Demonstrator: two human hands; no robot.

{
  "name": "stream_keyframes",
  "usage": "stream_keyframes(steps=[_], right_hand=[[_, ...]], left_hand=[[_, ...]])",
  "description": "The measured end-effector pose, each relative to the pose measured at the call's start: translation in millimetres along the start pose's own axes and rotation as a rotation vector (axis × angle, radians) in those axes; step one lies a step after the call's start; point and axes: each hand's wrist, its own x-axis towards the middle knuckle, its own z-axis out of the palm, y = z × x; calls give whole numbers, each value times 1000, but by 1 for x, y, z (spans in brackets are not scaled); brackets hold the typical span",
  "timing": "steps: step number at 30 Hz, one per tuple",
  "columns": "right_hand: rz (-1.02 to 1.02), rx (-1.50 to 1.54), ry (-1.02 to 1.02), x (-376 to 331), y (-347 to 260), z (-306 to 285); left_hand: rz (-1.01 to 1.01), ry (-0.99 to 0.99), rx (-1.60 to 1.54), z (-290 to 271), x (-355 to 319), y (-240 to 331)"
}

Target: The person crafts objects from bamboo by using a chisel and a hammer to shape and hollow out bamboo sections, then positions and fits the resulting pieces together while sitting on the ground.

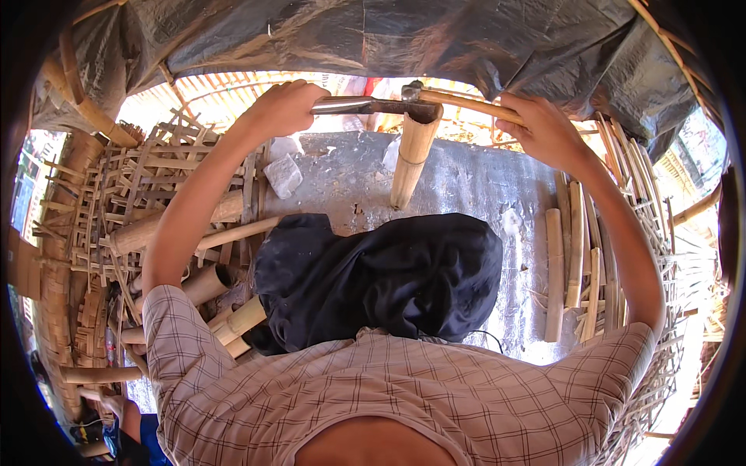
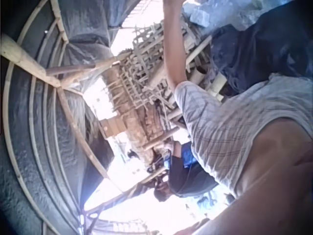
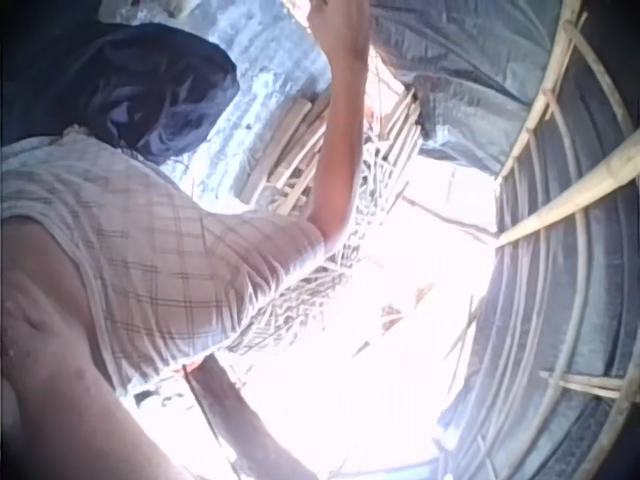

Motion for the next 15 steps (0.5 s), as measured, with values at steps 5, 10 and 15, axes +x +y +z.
stream_keyframes(steps=[5,10,15], right_hand=[[202,116,-95,-10,-6,1],[-19,3,-61,-25,21,24],[213,91,-247,-9,-20,-6]], left_hand=[[21,42,-26,0,1,0],[11,20,5,-1,5,8],[23,77,-2,2,0,2]])
